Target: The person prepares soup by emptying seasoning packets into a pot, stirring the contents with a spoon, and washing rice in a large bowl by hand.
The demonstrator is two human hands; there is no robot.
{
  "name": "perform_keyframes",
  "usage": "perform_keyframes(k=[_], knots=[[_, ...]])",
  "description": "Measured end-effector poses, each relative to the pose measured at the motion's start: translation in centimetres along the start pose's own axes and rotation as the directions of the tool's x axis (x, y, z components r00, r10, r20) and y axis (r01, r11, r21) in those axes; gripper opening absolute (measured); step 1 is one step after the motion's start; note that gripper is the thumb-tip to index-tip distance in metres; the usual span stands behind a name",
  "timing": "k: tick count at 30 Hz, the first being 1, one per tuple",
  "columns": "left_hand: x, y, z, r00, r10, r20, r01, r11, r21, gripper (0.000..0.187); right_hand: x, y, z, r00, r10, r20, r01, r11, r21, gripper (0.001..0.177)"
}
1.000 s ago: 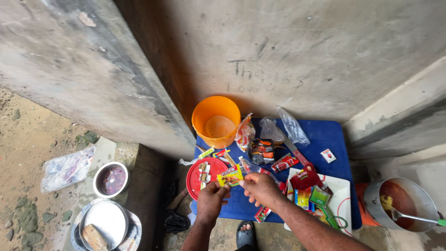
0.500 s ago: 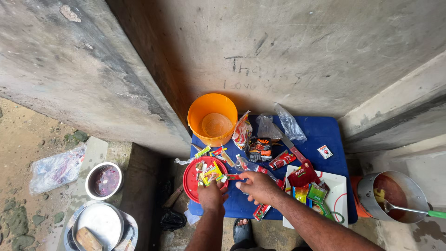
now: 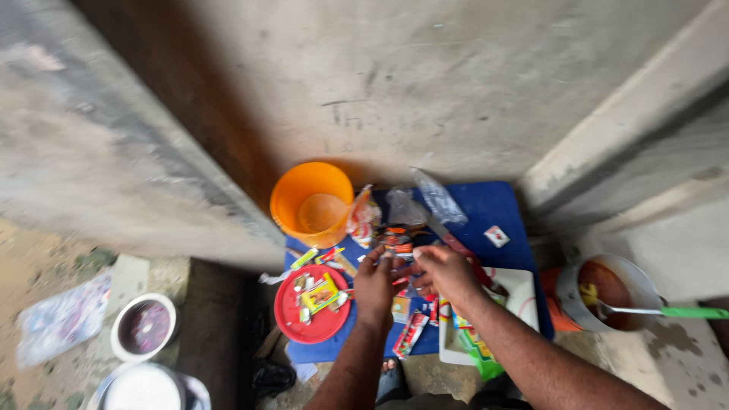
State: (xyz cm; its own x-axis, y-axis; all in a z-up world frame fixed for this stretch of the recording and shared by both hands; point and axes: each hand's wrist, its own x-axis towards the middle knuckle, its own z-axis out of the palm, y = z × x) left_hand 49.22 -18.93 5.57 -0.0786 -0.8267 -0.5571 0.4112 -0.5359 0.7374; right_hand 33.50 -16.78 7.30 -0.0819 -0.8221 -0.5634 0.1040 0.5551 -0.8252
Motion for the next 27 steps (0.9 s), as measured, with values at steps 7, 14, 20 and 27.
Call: perform_keyframes(k=[7,14,20,27], knots=[[-1.4,0.4,7.7,0.967,-0.147,0.208,0.157,0.987,-0.03,0.042,-4.2,-3.1,-10.1,0.99,0.05,-0.132,-0.009,0.956,0.294,0.065],[-5.9,-4.2,18.0,0.947,-0.174,0.27,0.166,0.985,0.051,0.053,-8.6,-2.4,-21.2,0.985,0.017,-0.173,0.041,0.945,0.323,0.073],[-11.0,-11.7,27.7,0.95,-0.173,0.259,0.136,0.979,0.154,0.057,-13.2,-0.8,-33.9,0.983,0.027,-0.179,0.031,0.95,0.312,0.073],[-14.9,-21.7,36.3,0.931,-0.219,0.294,0.173,0.969,0.175,0.06,-16.7,5.0,-46.8,0.961,0.128,-0.246,-0.039,0.941,0.336,0.071]])
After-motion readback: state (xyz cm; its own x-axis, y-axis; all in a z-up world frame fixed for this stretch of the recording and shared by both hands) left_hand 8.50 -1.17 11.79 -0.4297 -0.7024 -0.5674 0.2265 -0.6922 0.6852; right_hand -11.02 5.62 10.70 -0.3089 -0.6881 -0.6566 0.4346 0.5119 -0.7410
